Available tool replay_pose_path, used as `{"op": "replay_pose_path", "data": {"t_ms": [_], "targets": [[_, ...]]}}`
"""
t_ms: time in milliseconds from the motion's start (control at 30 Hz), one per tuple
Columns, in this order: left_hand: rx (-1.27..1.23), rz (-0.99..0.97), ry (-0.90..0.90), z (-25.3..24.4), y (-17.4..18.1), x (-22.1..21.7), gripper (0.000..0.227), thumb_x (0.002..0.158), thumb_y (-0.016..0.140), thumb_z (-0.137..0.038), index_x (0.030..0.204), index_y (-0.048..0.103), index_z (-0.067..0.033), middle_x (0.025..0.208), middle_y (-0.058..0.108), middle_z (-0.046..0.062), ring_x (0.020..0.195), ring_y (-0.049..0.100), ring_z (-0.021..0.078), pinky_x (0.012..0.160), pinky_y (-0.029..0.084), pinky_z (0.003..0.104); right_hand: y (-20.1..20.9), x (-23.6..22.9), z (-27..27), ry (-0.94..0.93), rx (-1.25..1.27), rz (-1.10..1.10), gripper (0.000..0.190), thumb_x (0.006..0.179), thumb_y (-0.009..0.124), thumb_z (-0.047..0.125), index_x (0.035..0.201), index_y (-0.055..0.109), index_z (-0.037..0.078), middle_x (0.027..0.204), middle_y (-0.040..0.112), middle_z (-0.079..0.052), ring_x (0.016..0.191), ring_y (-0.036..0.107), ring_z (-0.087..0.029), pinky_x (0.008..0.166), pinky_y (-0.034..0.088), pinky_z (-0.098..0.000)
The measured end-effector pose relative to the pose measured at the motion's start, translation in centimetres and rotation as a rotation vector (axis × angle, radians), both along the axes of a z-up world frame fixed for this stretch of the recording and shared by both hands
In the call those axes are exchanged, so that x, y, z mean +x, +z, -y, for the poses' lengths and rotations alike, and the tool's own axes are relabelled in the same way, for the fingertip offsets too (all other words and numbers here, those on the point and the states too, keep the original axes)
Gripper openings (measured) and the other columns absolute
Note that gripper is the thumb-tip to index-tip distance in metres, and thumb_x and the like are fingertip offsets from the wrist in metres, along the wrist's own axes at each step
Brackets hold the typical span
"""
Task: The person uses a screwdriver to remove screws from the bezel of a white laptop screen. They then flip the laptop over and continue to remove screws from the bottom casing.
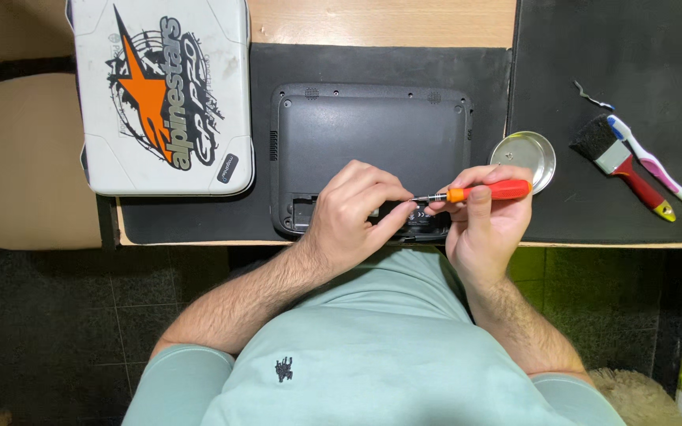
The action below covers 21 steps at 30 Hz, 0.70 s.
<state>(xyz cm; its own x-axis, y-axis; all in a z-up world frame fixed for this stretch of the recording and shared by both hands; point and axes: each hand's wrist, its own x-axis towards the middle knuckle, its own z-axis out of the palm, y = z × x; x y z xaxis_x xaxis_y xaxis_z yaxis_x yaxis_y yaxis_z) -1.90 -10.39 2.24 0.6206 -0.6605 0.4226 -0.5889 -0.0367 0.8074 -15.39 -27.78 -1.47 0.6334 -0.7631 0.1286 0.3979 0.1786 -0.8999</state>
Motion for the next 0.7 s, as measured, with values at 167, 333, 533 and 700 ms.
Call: {"op": "replay_pose_path", "data": {"t_ms": [167, 333, 533, 700], "targets": [[0.001, 0.013, 0.013, 0.0, 0.1, 0.0, 0.003, 0.111, 0.09, -0.015, 0.112, 0.088, -0.0168, 0.107, 0.083, 0.0, 0.106, 0.081, 0.0264, 0.091, 0.069, 0.044, 0.2, 0.2, -0.3, -0.004, -0.035, 0.0, 0.035, 0.125, 0.073, 0.027, 0.131, 0.044, 0.007, 0.102, 0.062, -0.022, 0.077, 0.085, -0.04, 0.067, 0.081, -0.0467], [-0.008, 0.081, 0.022, 0.1, 0.2, 0.0, 0.005, 0.111, 0.089, -0.012, 0.109, 0.086, -0.0161, 0.107, 0.081, 0.0, 0.105, 0.08, 0.0263, 0.09, 0.068, 0.042, 1.0, 0.3, -0.5, 0.014, -0.114, 0.012, 0.034, 0.126, 0.072, 0.023, 0.129, 0.042, 0.007, 0.102, 0.064, -0.023, 0.079, 0.084, -0.038, 0.068, 0.079, -0.0449], [0.066, 0.312, 0.049, -0.1, 0.6, 0.0, 0.007, 0.11, 0.087, -0.01, 0.106, 0.084, -0.0146, 0.106, 0.077, 0.001, 0.105, 0.078, 0.0257, 0.089, 0.066, 0.041, 3.7, 0.4, -1.3, 0.049, -0.369, -0.119, 0.038, 0.124, 0.073, 0.019, 0.125, 0.038, 0.004, 0.097, 0.076, -0.03, 0.071, 0.083, -0.033, 0.062, 0.075, -0.0407], [0.066, 0.368, 0.035, -0.1, 0.6, -0.1, 0.009, 0.112, 0.085, -0.011, 0.105, 0.081, -0.0126, 0.105, 0.074, 0.003, 0.104, 0.077, 0.0263, 0.09, 0.065, 0.042, 5.2, 0.4, -0.6, 0.153, -0.594, -0.163, 0.034, 0.122, 0.075, 0.018, 0.124, 0.047, 0.0, 0.107, 0.083, -0.03, 0.096, 0.081, -0.035, 0.076, 0.07, -0.0415]]}}
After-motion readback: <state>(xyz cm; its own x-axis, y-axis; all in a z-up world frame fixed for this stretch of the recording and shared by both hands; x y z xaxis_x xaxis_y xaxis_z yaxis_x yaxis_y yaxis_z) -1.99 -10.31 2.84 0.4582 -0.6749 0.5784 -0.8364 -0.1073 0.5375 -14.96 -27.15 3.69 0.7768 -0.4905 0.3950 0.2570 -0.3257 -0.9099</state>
